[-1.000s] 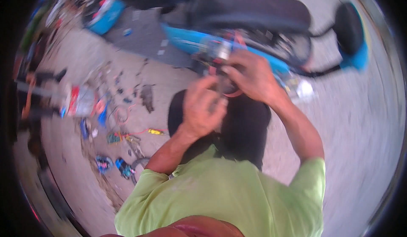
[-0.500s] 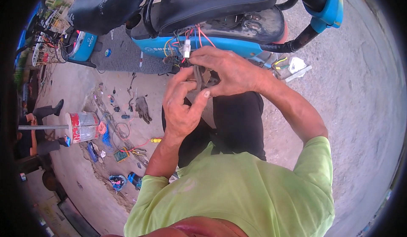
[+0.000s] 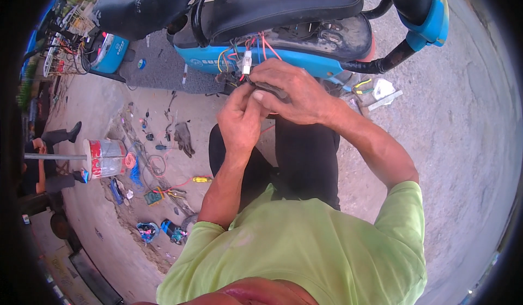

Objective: The person repairs the electrical wiring and body of an electric scooter using a screwdriver and tape. The person connects wires, applies tape to the connections, and secures a component inside the scooter body before closing the seat.

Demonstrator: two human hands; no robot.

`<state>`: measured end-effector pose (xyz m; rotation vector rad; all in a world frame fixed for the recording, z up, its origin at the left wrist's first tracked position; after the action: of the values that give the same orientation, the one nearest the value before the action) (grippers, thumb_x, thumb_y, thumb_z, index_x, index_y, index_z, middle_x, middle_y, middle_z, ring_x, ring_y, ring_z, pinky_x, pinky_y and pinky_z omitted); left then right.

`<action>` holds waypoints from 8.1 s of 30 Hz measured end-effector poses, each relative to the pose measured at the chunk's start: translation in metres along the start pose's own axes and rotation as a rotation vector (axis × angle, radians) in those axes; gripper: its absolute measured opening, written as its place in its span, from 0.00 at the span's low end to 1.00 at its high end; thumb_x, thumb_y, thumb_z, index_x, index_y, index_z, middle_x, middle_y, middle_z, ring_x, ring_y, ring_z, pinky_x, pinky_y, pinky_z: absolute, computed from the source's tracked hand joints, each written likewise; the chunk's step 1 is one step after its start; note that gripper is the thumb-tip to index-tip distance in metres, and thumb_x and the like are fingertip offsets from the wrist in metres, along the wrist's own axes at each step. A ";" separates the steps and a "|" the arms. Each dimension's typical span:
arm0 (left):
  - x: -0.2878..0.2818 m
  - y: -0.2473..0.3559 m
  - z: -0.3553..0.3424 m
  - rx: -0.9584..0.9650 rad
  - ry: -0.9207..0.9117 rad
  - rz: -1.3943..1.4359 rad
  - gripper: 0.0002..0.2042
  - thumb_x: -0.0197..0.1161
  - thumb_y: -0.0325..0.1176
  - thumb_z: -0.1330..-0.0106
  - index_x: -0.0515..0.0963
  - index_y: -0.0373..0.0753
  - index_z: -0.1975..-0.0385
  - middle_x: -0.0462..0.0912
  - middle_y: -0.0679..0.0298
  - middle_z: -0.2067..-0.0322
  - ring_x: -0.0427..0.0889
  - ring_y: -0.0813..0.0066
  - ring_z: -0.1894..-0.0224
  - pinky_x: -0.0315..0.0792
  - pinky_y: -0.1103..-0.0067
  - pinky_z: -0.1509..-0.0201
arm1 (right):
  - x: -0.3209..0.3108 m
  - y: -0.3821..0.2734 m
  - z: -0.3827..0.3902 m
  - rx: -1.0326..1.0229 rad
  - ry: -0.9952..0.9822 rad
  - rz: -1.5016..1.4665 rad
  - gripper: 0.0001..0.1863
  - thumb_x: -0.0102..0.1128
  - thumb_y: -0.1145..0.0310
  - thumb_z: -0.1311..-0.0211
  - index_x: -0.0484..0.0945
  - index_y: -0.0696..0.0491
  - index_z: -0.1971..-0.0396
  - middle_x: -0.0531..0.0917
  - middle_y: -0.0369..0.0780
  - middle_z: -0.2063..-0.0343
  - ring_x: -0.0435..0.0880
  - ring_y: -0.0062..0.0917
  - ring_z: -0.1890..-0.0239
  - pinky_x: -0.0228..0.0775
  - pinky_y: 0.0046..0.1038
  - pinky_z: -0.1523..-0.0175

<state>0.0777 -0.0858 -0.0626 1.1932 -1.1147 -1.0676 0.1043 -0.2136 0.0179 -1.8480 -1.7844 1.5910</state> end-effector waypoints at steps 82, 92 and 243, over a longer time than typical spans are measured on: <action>-0.014 0.021 0.026 0.127 -0.253 -0.163 0.20 0.63 0.24 0.30 0.76 0.34 0.38 0.89 0.56 0.62 0.88 0.74 0.64 0.80 0.76 0.59 | 0.022 0.033 0.005 0.528 0.125 -0.454 0.42 0.61 0.77 0.34 0.51 0.57 0.23 0.84 0.41 0.68 0.84 0.18 0.65 0.76 0.22 0.59; -0.026 0.062 0.002 0.710 0.041 -0.458 0.19 0.70 0.20 0.38 0.82 0.38 0.46 0.87 0.60 0.63 0.86 0.73 0.68 0.78 0.76 0.67 | 0.013 0.026 -0.007 0.624 0.071 -0.461 0.44 0.60 0.75 0.38 0.50 0.58 0.23 0.83 0.39 0.73 0.82 0.17 0.69 0.75 0.21 0.61; -0.009 0.070 -0.005 0.103 -0.269 0.034 0.11 0.66 0.23 0.34 0.80 0.30 0.52 0.85 0.58 0.58 0.85 0.80 0.63 0.80 0.78 0.57 | 0.014 0.019 0.014 0.446 -0.045 -0.548 0.26 0.70 0.79 0.40 0.75 0.59 0.41 0.82 0.33 0.64 0.80 0.16 0.61 0.75 0.23 0.53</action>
<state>0.0832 -0.0706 0.0060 1.1286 -1.4075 -1.1797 0.1030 -0.2160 -0.0094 -1.0261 -1.5871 1.6296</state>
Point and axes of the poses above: each hand's wrist, its own z-axis away from the middle knuckle, its own x-axis out of the palm, y = z × x, the point moved 9 cm from there along -z, towards the middle knuckle
